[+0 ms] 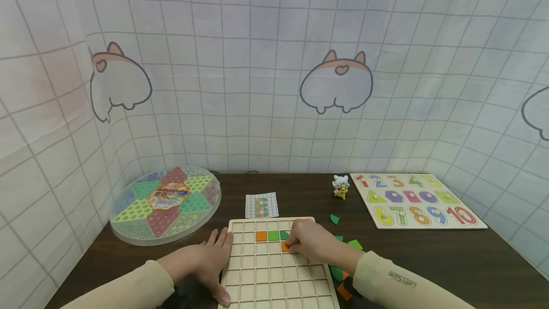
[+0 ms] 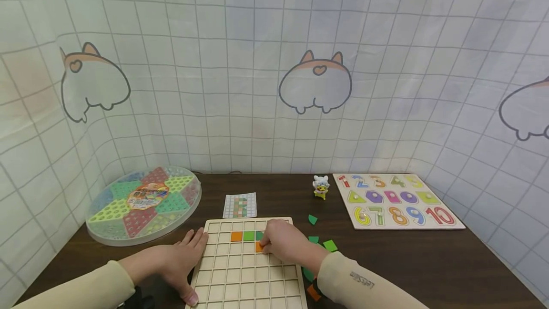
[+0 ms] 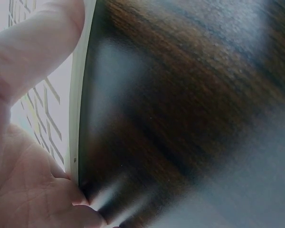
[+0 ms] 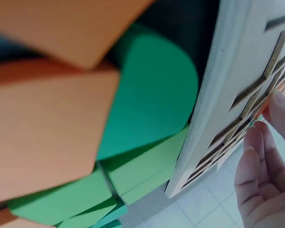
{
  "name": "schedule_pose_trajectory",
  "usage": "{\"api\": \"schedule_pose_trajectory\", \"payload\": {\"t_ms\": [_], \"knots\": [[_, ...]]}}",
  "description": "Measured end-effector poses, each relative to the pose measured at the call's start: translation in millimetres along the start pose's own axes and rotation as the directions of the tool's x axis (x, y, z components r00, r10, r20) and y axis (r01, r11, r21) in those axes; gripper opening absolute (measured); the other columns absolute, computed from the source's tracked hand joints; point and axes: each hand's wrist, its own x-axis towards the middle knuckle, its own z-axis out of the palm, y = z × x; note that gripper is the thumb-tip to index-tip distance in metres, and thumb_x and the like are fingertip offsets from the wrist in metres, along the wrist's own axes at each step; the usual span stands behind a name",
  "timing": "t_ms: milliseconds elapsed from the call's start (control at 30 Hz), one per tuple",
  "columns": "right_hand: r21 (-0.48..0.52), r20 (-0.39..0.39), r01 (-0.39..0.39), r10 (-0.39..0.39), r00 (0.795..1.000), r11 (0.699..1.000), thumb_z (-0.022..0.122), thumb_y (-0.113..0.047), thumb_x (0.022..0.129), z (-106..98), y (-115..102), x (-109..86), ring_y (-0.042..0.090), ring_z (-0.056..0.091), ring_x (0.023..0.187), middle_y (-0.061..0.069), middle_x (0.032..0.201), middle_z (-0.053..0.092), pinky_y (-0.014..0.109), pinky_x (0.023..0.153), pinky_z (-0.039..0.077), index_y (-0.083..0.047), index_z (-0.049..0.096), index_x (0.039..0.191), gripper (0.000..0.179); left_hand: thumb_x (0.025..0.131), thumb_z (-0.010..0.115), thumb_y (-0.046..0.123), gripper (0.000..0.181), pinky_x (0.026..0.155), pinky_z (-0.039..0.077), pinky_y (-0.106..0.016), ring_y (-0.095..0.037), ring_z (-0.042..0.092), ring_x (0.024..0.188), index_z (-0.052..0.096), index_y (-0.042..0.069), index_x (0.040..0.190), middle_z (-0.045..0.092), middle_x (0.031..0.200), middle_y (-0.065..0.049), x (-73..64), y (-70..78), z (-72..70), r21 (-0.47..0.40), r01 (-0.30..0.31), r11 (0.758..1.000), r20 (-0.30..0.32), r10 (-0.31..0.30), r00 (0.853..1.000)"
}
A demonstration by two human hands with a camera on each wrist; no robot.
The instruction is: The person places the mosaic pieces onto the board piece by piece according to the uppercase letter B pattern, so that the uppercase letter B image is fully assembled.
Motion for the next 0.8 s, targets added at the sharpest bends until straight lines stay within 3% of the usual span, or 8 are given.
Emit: {"api": "schedule_pose_trajectory", "payload": {"t_ms": [167, 400, 633, 800], "knots": [[-0.040, 0.030, 0.052, -0.051, 0.998, 0.998, 0.073, -0.002, 0.092, -3, 2, -5.0, 0.009, 0.058, 0.081, 0.001, 0.093, 0.064, 0.018, 0.067, 0.050, -0.002, 0.080, 0.109, 0.018, 0.040, 0.076, 0.093, 0.169, 0.120, 0.024, -0.066, -0.050, -0.002, 0.156, 0.004, 0.004, 0.164, -0.003, 0.171, -0.025, 0.8, -0.1, -0.4, -0.002, 0.002, 1.000, 0.003, -0.002, 1.000], [-0.012, 0.044, 0.054, -0.054, 0.998, 0.998, 0.061, 0.003, 0.099, -17, 7, -11.5, 0.020, 0.068, 0.097, 0.006, 0.109, 0.071, 0.022, 0.076, 0.056, -0.003, 0.077, 0.118, 0.025, 0.041, 0.075, 0.093, 0.168, 0.119, 0.025, -0.066, -0.051, 0.000, 0.156, 0.005, 0.003, 0.164, -0.002, 0.171, -0.025, -0.9, 1.8, -1.3, 0.012, -0.002, 1.000, 0.000, 0.002, 1.000], [0.009, -0.034, -0.042, 0.043, 0.999, 0.999, 0.058, 0.000, 0.102, -44, 41, -19.3, 0.028, 0.070, 0.103, 0.011, 0.114, 0.073, 0.034, 0.082, 0.059, -0.001, 0.074, 0.120, 0.024, 0.039, 0.076, 0.092, 0.168, 0.120, 0.025, -0.065, -0.050, 0.000, 0.156, 0.005, 0.005, 0.164, -0.002, 0.171, -0.024, 6.7, -2.7, 0.8, 0.007, 0.010, 1.000, 0.015, -0.010, 1.000], [0.004, -0.112, -0.179, 0.178, 0.978, 0.984, 0.057, 0.000, 0.102, -55, 71, -25.4, 0.029, 0.070, 0.104, 0.014, 0.117, 0.073, 0.040, 0.085, 0.059, 0.000, 0.072, 0.121, 0.024, 0.040, 0.076, 0.092, 0.167, 0.120, 0.025, -0.065, -0.050, -0.001, 0.157, 0.005, 0.005, 0.165, -0.002, 0.171, -0.023, 1.3, 0.8, -2.0, 0.005, 0.010, 1.000, 0.015, -0.011, 1.000]]}}
